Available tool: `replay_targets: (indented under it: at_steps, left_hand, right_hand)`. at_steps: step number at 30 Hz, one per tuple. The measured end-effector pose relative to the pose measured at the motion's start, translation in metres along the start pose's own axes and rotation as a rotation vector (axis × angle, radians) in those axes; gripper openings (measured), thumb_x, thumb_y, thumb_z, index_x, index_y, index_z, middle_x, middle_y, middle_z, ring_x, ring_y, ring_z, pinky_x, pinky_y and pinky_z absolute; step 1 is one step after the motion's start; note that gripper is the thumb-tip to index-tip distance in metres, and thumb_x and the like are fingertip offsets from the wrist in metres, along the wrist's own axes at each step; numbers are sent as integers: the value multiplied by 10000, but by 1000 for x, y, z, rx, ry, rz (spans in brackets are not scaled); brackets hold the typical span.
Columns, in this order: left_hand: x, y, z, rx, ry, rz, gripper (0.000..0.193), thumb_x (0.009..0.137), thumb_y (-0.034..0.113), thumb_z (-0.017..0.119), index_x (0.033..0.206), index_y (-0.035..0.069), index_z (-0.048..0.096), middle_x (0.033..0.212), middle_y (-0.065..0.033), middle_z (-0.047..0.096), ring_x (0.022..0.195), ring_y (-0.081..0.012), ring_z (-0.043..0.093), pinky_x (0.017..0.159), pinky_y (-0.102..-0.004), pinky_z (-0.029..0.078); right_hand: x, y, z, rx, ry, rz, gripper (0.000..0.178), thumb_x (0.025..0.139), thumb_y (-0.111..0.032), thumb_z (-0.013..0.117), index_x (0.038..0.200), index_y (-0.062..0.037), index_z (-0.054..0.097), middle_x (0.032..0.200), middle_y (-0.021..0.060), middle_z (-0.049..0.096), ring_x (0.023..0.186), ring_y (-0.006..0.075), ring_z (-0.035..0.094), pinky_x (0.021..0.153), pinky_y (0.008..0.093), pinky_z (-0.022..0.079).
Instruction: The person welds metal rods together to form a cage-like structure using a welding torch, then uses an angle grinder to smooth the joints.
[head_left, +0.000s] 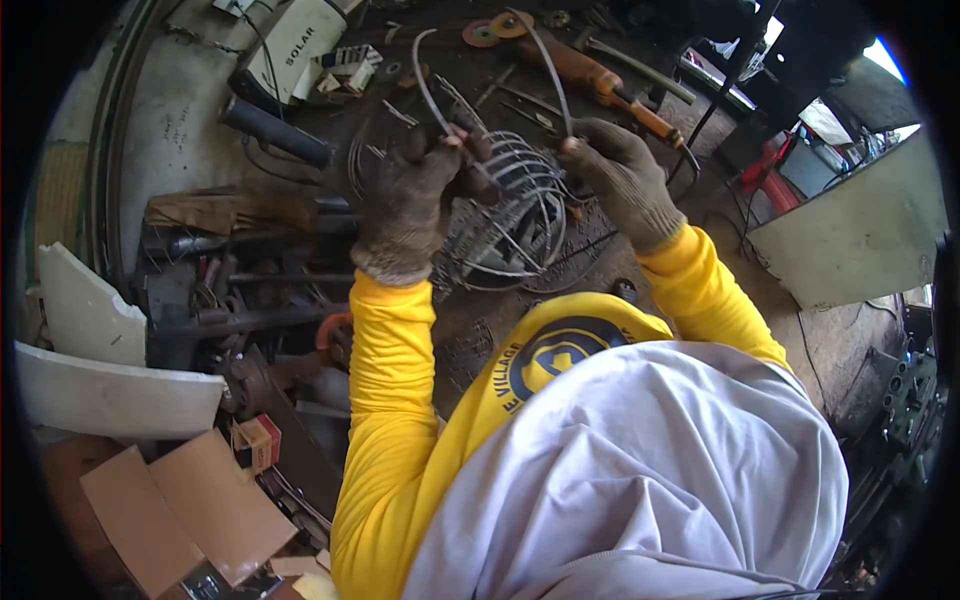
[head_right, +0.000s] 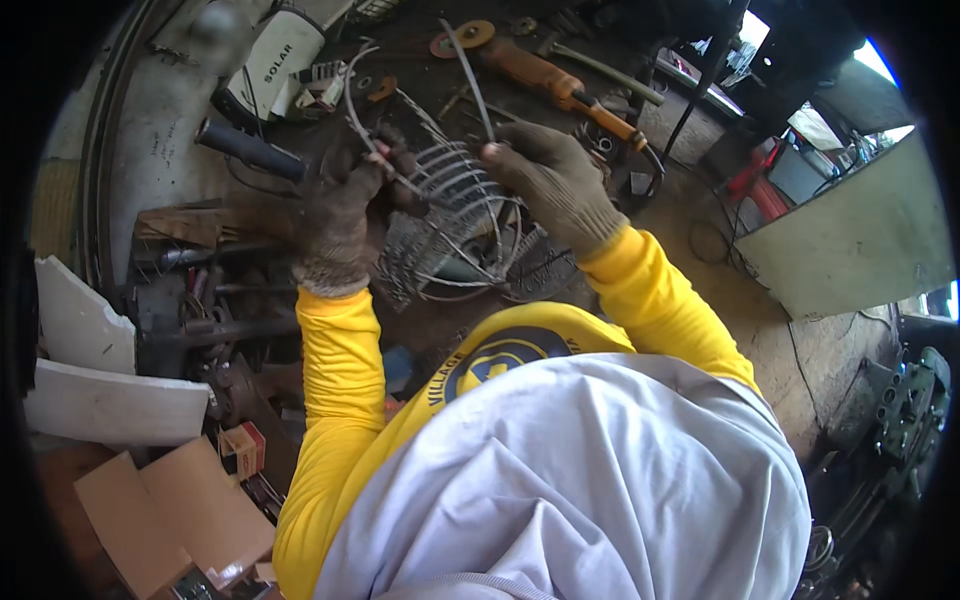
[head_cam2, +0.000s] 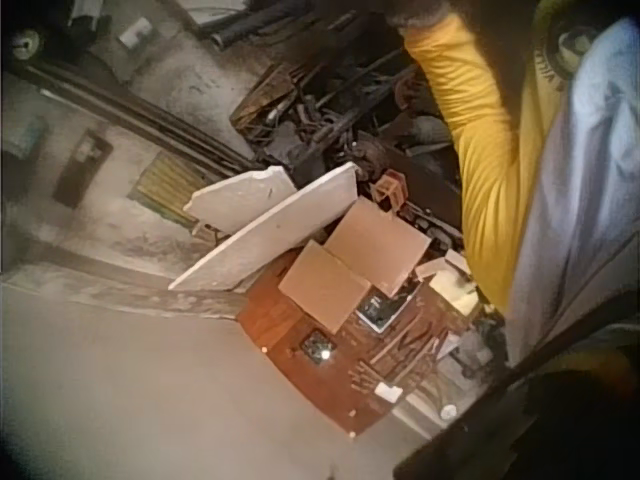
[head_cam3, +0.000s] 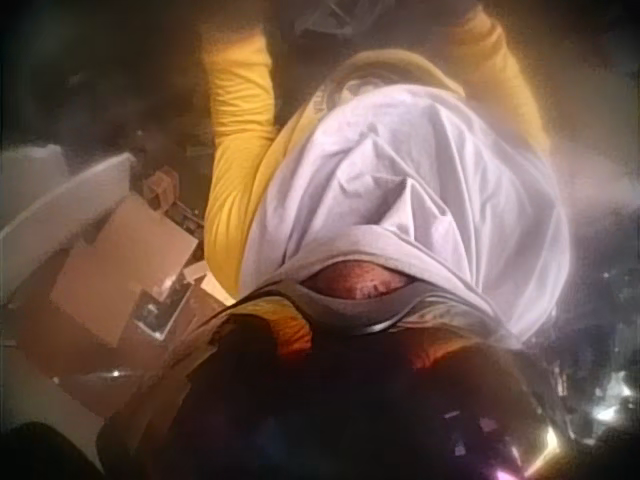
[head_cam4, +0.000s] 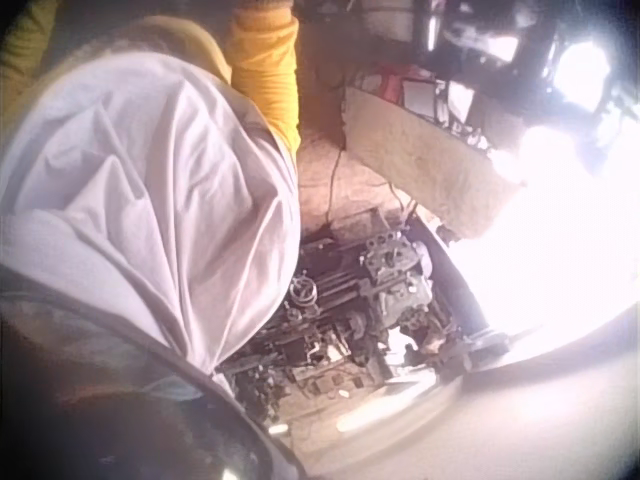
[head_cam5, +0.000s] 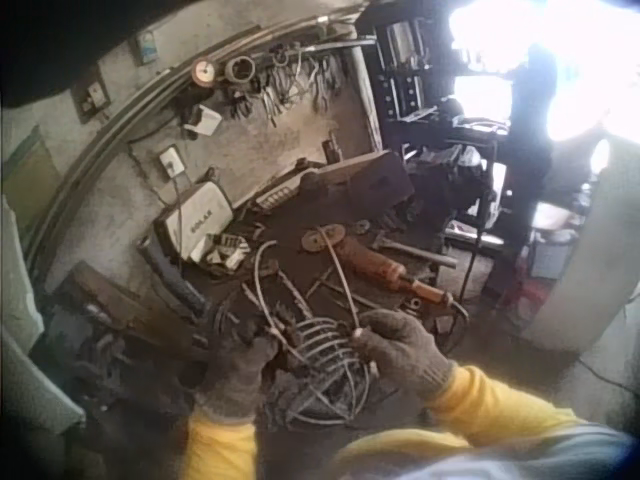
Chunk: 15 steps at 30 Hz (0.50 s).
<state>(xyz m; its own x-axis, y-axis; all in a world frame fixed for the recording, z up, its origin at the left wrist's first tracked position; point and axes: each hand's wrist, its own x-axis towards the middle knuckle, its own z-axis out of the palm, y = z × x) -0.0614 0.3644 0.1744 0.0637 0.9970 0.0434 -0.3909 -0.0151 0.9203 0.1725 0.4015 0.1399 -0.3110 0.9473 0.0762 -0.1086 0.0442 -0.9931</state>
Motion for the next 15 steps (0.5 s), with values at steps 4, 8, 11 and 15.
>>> replay_targets:
  at_steps: [4, 8, 11, 15]
  left_hand:
    - [8, -33, 60, 234, 250, -52, 124, 965, 161, 615, 1017, 54, 649, 896, -64, 695, 713, -129, 670, 604, -319, 609]
    - [14, -54, 91, 179, 304, -151, 122, 950, 105, 612, 1044, 37, 651, 926, -57, 694, 729, -145, 680, 646, -290, 593]
    - [22, -65, 107, 149, 299, -203, 144, 956, 73, 606, 1091, 38, 645, 934, -60, 689, 735, -157, 677, 681, -291, 588]
    - [29, -83, 126, 142, 324, -138, 154, 968, 87, 596, 1111, 47, 636, 936, -54, 687, 766, -153, 675, 680, -299, 586]
  right_hand:
    - [7, 15, -31, -69, -186, 19, 341, 972, -331, 636, 1089, -17, 696, 809, 41, 662, 751, 89, 595, 689, 255, 484]
    - [-2, 5, -59, -61, -270, 140, 348, 962, -310, 643, 1114, 0, 684, 838, 70, 674, 758, 136, 628, 706, 278, 500]
    - [3, 25, -80, -253, -279, -158, 350, 962, -303, 641, 1127, 3, 679, 859, 72, 680, 761, 142, 641, 717, 280, 508]
    - [-1, 17, -102, -91, -312, 102, 314, 979, -315, 639, 1046, -10, 674, 865, 39, 637, 755, 105, 589, 697, 282, 486]
